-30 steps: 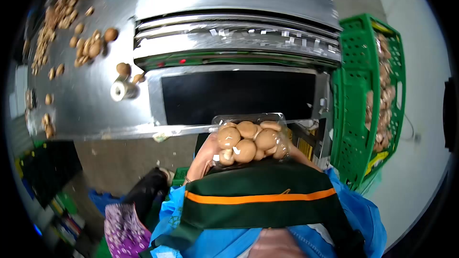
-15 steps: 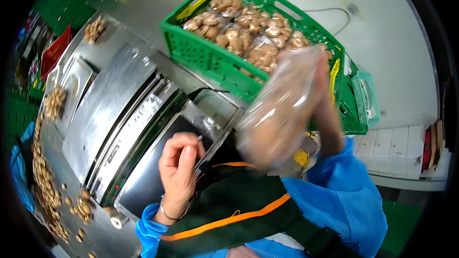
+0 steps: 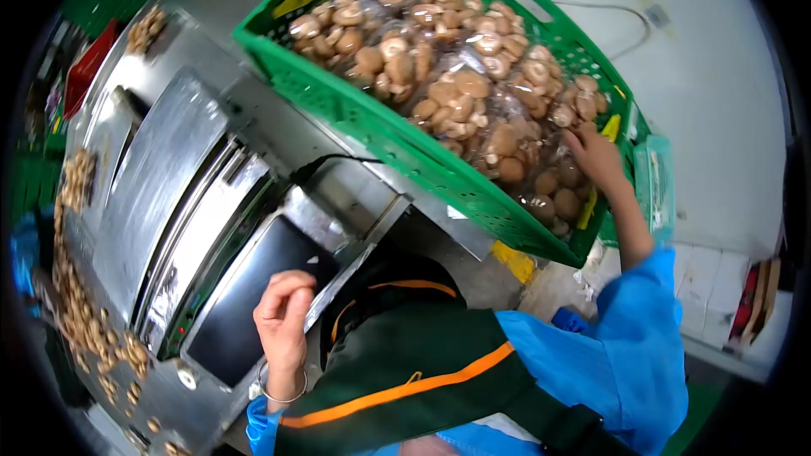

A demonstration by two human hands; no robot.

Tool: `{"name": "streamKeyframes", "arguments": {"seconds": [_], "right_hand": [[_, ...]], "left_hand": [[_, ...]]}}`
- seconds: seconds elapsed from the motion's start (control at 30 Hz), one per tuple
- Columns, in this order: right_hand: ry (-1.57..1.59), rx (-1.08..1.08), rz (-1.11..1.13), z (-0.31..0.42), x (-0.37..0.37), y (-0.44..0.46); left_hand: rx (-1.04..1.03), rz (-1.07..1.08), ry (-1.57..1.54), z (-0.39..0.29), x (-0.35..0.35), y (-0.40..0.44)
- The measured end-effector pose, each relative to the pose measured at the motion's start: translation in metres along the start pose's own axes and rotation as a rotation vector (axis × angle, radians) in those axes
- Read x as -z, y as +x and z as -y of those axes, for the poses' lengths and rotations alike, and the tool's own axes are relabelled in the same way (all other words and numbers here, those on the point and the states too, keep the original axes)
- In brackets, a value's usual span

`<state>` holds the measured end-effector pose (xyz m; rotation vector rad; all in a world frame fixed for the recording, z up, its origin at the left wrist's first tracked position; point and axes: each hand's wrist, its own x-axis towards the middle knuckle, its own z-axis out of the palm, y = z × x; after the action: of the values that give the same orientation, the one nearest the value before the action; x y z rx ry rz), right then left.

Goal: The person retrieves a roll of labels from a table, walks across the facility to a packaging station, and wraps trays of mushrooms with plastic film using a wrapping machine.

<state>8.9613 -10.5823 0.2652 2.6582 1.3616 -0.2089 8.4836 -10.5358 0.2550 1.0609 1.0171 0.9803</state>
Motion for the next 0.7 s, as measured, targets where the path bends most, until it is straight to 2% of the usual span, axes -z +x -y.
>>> {"name": "streamKeyframes", "arguments": {"seconds": [0.03, 0.07, 0.13, 0.17, 0.2, 0.23, 0.27, 0.3, 0.33, 0.37, 0.4, 0.43, 0.47, 0.53, 0.57, 0.6, 0.63, 0.67, 0.7], "right_hand": [[-0.034, 0.236, -0.299, 0.004, 0.012, -0.02], [-0.022, 0.186, -0.291, 0.006, 0.019, -0.036], [0.182, 0.025, 0.078, 0.017, 0.021, -0.055], [-0.004, 0.177, -0.143, -0.013, -0.026, -0.056], [-0.098, 0.096, 0.099, 0.003, -0.029, -0.054], [-0.139, 0.144, -0.111, -0.021, -0.07, -0.034], [-0.101, 0.101, -0.005, -0.024, -0.07, -0.021], [-0.219, 0.25, -0.07, -0.073, -0.098, 0.014], [-0.001, 0.222, -0.039, -0.056, -0.079, 0.01], [0.127, 0.29, 0.012, -0.057, -0.076, 0.019], [0.191, 0.365, 0.001, -0.079, -0.087, 0.038], [0.028, 0.381, -0.111, -0.087, -0.087, 0.048], [-0.113, 0.27, -0.218, -0.08, -0.087, 0.043], [-0.286, 0.076, -0.333, -0.065, -0.085, 0.039], [-0.252, 0.072, -0.292, -0.062, -0.083, 0.042], [-0.203, 0.077, -0.233, -0.06, -0.08, 0.044], [-0.154, 0.099, -0.173, -0.057, -0.078, 0.051], [-0.107, 0.12, -0.12, -0.052, -0.075, 0.055], [-0.063, 0.133, -0.07, -0.05, -0.07, 0.058]], "left_hand": [[0.063, -0.152, 0.006, -0.003, -0.002, -0.013], [0.156, -0.092, -0.04, 0.002, 0.013, -0.027], [0.213, -0.061, -0.164, 0.0, 0.021, -0.055], [0.193, 0.032, -0.236, -0.015, 0.02, -0.062], [0.101, 0.215, -0.27, -0.04, 0.023, -0.07], [0.031, 0.36, -0.314, -0.058, 0.027, -0.075], [-0.048, 0.527, -0.401, -0.073, 0.03, -0.084], [-0.099, 0.714, -0.517, -0.085, 0.036, -0.095], [-0.125, 0.896, -0.629, -0.093, 0.039, -0.106], [-0.166, 1.021, -0.693, -0.097, 0.043, -0.122], [-0.218, 1.057, -0.733, -0.095, 0.049, -0.139], [-0.371, 0.915, -0.71, -0.085, 0.056, -0.157], [-0.509, 0.753, -0.67, -0.075, 0.063, -0.175], [-0.659, 0.209, -0.474, -0.028, 0.089, -0.213], [-0.487, -0.271, -0.312, -0.008, 0.101, -0.229], [-0.2, -0.668, -0.196, 0.012, 0.113, -0.244], [-0.158, -1.064, -0.242, 0.06, 0.138, -0.256], [-0.213, -1.271, -0.512, 0.1, 0.167, -0.267], [0.0, -1.485, -0.253, 0.141, 0.196, -0.279]]}}
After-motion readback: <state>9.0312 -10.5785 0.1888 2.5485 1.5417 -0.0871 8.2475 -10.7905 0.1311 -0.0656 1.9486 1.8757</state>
